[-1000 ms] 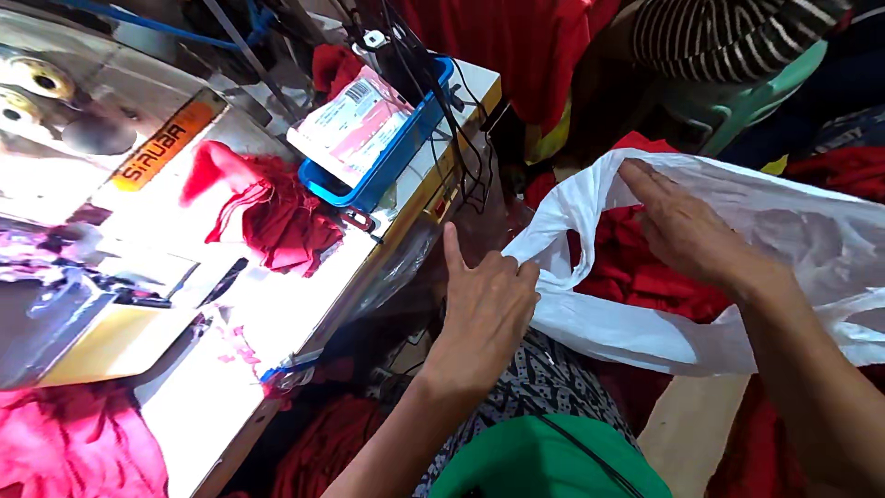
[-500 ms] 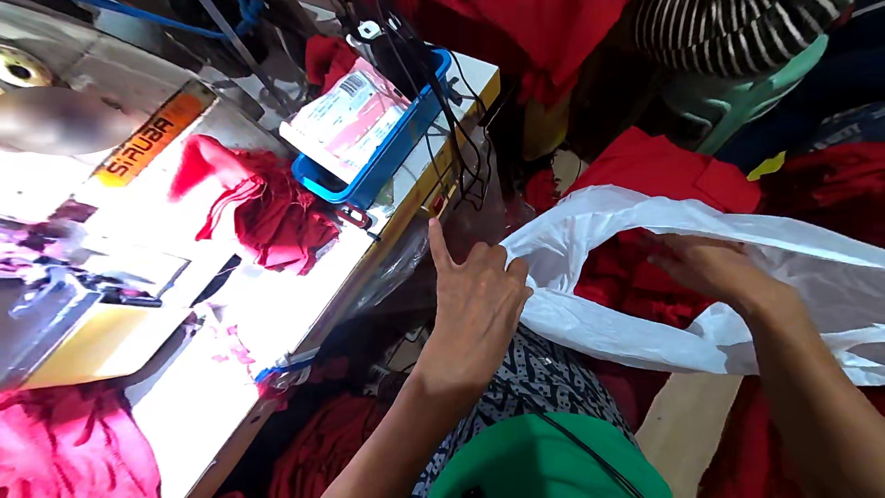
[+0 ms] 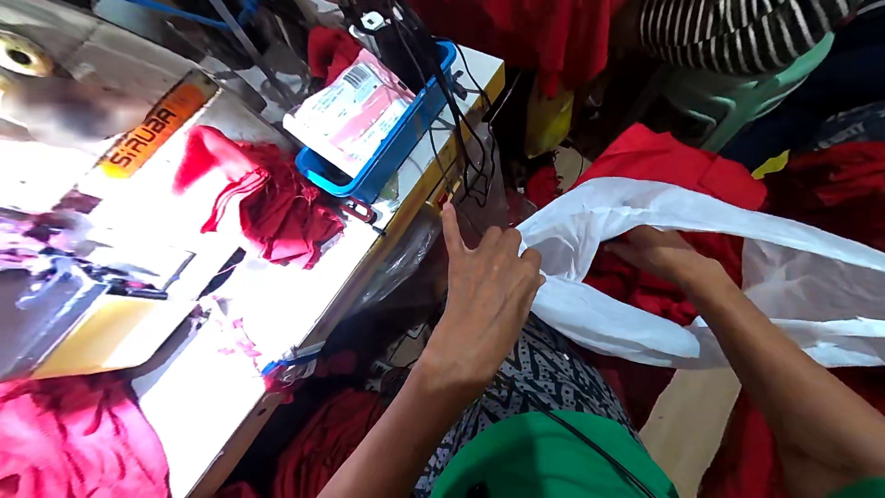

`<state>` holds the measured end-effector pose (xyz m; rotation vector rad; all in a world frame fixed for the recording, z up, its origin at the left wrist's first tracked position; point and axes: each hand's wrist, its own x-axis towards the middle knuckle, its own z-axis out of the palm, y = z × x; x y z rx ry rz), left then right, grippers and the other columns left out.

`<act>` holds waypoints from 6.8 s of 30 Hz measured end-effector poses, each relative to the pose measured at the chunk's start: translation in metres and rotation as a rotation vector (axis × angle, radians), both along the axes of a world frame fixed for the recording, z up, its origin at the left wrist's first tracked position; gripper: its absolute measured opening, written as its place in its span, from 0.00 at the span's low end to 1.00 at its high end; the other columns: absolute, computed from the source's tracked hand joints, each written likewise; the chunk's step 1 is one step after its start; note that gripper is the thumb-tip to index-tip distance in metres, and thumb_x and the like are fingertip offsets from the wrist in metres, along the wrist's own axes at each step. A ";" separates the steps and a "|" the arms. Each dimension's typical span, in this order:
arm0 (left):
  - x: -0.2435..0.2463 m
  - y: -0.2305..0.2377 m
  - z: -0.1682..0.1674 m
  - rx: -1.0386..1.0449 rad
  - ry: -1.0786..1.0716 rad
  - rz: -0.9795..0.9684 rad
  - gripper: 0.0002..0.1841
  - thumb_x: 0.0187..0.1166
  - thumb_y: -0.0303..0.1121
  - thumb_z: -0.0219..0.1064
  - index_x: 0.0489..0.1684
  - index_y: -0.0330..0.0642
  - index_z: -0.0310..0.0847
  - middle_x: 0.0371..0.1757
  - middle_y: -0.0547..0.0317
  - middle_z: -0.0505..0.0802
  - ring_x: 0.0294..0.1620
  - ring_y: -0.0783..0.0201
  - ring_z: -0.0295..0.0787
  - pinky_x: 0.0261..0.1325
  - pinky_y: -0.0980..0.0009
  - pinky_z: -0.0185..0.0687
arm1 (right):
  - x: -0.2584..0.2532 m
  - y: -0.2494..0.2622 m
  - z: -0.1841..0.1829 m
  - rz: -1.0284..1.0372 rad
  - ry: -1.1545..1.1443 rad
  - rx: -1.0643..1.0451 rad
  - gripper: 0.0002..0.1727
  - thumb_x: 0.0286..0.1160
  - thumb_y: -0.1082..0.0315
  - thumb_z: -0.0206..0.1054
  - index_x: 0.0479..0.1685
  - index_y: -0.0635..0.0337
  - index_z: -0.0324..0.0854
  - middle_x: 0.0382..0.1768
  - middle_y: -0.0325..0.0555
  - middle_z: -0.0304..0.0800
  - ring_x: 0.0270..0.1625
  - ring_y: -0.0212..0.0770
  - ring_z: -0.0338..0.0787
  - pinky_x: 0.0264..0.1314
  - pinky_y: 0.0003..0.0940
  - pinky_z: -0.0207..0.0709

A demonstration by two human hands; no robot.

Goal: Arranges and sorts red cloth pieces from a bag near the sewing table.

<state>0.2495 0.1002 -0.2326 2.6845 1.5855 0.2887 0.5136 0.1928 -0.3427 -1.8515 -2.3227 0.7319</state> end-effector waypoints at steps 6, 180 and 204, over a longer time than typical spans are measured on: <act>-0.009 0.007 0.002 0.001 -0.010 0.017 0.11 0.79 0.38 0.70 0.37 0.39 0.91 0.36 0.48 0.88 0.48 0.43 0.87 0.77 0.18 0.39 | -0.020 0.035 -0.035 0.122 -0.125 0.023 0.26 0.67 0.75 0.76 0.67 0.75 0.81 0.66 0.79 0.82 0.72 0.81 0.77 0.68 0.84 0.61; -0.190 0.014 -0.005 0.251 -0.461 0.674 0.36 0.87 0.43 0.56 0.93 0.37 0.52 0.93 0.35 0.56 0.92 0.42 0.56 0.87 0.48 0.57 | -0.314 -0.069 0.094 0.225 1.075 -0.331 0.35 0.79 0.65 0.60 0.87 0.69 0.61 0.89 0.64 0.54 0.90 0.49 0.59 0.89 0.41 0.57; -0.213 -0.094 0.006 0.318 -0.420 0.500 0.22 0.82 0.35 0.64 0.73 0.40 0.83 0.75 0.44 0.86 0.76 0.45 0.81 0.77 0.43 0.70 | -0.228 -0.076 0.059 0.492 0.707 -0.486 0.17 0.80 0.69 0.60 0.60 0.72 0.83 0.53 0.51 0.90 0.50 0.33 0.90 0.58 0.32 0.83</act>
